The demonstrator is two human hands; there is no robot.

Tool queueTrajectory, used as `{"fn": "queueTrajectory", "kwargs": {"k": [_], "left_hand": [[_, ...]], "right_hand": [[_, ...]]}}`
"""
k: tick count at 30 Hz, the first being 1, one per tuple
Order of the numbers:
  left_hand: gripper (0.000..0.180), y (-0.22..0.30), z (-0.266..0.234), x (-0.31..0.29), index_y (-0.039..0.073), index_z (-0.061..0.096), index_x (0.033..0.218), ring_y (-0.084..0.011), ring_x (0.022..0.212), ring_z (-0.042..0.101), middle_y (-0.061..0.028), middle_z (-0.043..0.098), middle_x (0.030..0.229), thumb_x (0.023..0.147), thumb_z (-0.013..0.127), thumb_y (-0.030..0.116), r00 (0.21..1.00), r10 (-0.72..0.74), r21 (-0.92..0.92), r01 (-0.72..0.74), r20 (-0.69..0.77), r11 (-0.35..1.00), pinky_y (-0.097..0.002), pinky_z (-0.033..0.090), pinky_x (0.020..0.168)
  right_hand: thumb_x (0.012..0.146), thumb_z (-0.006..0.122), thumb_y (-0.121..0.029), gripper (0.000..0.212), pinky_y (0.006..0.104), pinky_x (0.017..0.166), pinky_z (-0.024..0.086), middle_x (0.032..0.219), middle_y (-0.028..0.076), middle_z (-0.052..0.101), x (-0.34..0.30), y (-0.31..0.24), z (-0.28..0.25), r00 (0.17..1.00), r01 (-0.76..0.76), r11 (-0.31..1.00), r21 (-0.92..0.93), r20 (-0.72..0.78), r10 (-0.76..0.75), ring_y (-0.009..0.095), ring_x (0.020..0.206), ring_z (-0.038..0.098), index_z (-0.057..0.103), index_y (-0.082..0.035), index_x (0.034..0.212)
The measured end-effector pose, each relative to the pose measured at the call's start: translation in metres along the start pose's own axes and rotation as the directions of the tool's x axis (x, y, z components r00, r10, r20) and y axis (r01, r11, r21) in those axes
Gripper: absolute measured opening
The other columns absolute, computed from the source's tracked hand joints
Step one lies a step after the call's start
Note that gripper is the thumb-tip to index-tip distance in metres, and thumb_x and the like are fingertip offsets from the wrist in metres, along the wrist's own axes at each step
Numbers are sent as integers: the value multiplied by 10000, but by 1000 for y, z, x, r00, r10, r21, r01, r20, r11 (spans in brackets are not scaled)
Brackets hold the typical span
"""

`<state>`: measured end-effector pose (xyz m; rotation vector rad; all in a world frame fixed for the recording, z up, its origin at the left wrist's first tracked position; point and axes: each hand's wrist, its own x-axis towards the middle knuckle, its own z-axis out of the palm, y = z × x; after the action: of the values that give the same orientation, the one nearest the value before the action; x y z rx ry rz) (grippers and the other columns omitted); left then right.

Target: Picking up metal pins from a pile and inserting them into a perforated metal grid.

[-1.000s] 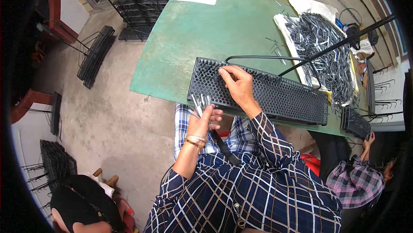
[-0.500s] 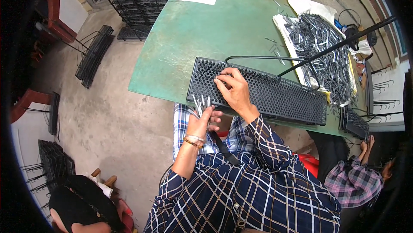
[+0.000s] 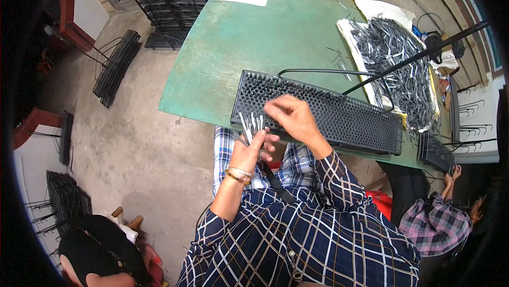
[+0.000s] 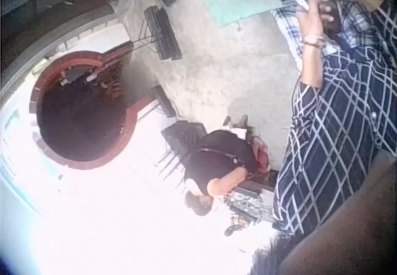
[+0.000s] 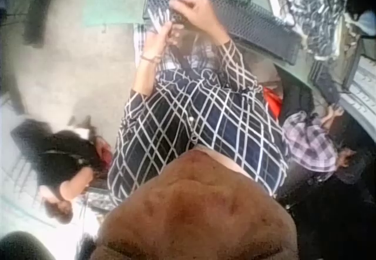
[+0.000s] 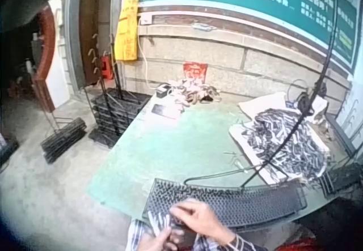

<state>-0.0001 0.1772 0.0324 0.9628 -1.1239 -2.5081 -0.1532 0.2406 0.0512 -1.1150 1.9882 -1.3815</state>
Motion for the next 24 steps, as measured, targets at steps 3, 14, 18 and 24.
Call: {"fn": "queueTrajectory", "kwargs": {"k": [3, 14, 18, 24], "left_hand": [[269, -2, 4, 1, -30, 532, 1070, -119, 648, 571, -135, 649, 880, 924, 510, 194, 999, 24, 29, -25, 22, 999, -224, 486, 472], [236, -18, 13, 6, -27, 560, 1014, -114, 678, 606, -117, 658, 867, 913, 524, 184, 999, -18, 34, 20, -40, 999, -225, 512, 495], [238, -18, 14, 8, -27, 559, 1007, -117, 671, 608, -122, 658, 862, 911, 527, 189, 999, -19, 49, 21, -34, 999, -227, 512, 482], [237, -20, 19, 11, -34, 558, 998, -129, 674, 619, -138, 657, 877, 914, 511, 183, 996, -23, 38, 26, -86, 999, -225, 511, 462]], "right_hand": [[812, 673, -156, 188, 208, 554, 429, 753, 32, 628, -14, -1, 3, 978, -192, 945, 263, 132, 162, 75, 644, 550, 679, 21, 875], [831, 655, -161, 193, 178, 458, 373, 675, -5, 603, -18, 10, -10, 974, -209, 902, 377, -6, 228, 35, 510, 474, 651, 18, 903], [838, 644, -145, 172, 178, 453, 367, 673, -11, 594, -17, 11, -14, 968, -245, 918, 313, 28, 249, 32, 509, 467, 652, 15, 900], [843, 639, -140, 167, 175, 454, 369, 678, -15, 591, -20, 16, -17, 959, -265, 895, 358, -3, 285, 32, 511, 467, 650, 14, 906]]}}
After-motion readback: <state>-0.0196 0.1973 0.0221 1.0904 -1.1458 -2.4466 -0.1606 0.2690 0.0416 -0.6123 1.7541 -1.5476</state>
